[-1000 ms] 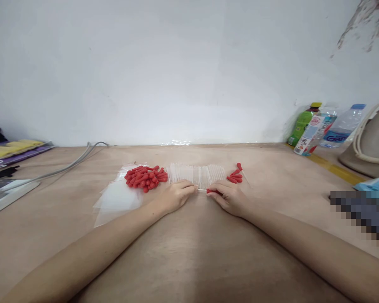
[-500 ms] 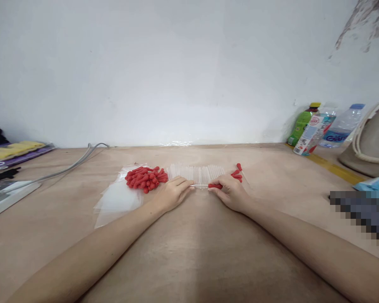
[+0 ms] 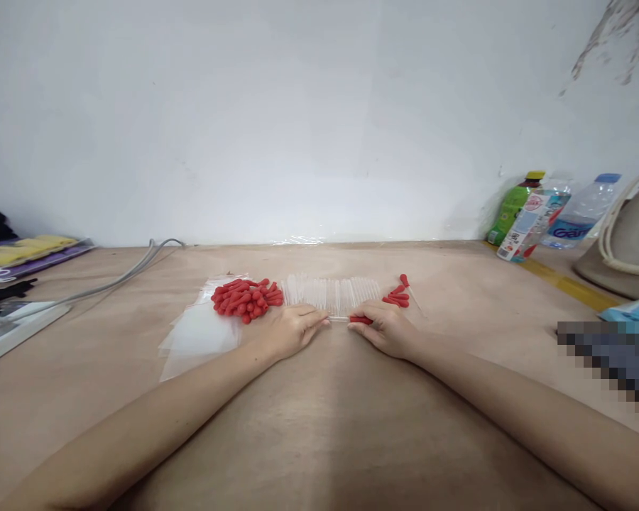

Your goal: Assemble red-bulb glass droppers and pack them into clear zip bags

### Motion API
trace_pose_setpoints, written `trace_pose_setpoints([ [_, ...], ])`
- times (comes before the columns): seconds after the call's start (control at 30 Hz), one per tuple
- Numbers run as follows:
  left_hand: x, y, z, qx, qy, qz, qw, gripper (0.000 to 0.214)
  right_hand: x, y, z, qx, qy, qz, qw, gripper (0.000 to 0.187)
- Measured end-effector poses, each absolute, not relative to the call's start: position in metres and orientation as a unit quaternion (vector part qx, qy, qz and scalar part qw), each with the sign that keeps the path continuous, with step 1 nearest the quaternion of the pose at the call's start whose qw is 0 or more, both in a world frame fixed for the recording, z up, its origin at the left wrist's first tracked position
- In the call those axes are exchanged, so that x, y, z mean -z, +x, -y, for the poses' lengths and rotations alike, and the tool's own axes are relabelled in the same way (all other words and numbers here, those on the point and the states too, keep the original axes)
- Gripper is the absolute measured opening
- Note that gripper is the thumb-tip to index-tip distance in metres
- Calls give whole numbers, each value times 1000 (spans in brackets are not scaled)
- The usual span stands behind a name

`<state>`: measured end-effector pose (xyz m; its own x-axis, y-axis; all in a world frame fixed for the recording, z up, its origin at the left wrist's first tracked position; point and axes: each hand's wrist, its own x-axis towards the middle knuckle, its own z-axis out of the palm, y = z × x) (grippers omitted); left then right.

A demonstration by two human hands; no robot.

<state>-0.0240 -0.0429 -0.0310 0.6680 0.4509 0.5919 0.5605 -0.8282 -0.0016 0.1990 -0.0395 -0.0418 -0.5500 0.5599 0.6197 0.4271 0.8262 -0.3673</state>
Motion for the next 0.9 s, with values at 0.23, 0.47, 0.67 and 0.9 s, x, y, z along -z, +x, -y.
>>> trace_pose_setpoints([
  [0.23,31,-23,43,306,-906,281,78,22,39,197,38,-83,-286,873,385,12],
  [0.47,28,-21,45,336,-892,297,54,23,31,192,37,-251,-327,780,471,22],
  [0.67,24,-22,47,362,-872,327,30,39,6,209,18,-354,-362,636,582,33],
  [0.9,28,-20,43,349,-869,349,30,28,1,291,-26,-221,-583,585,520,44],
])
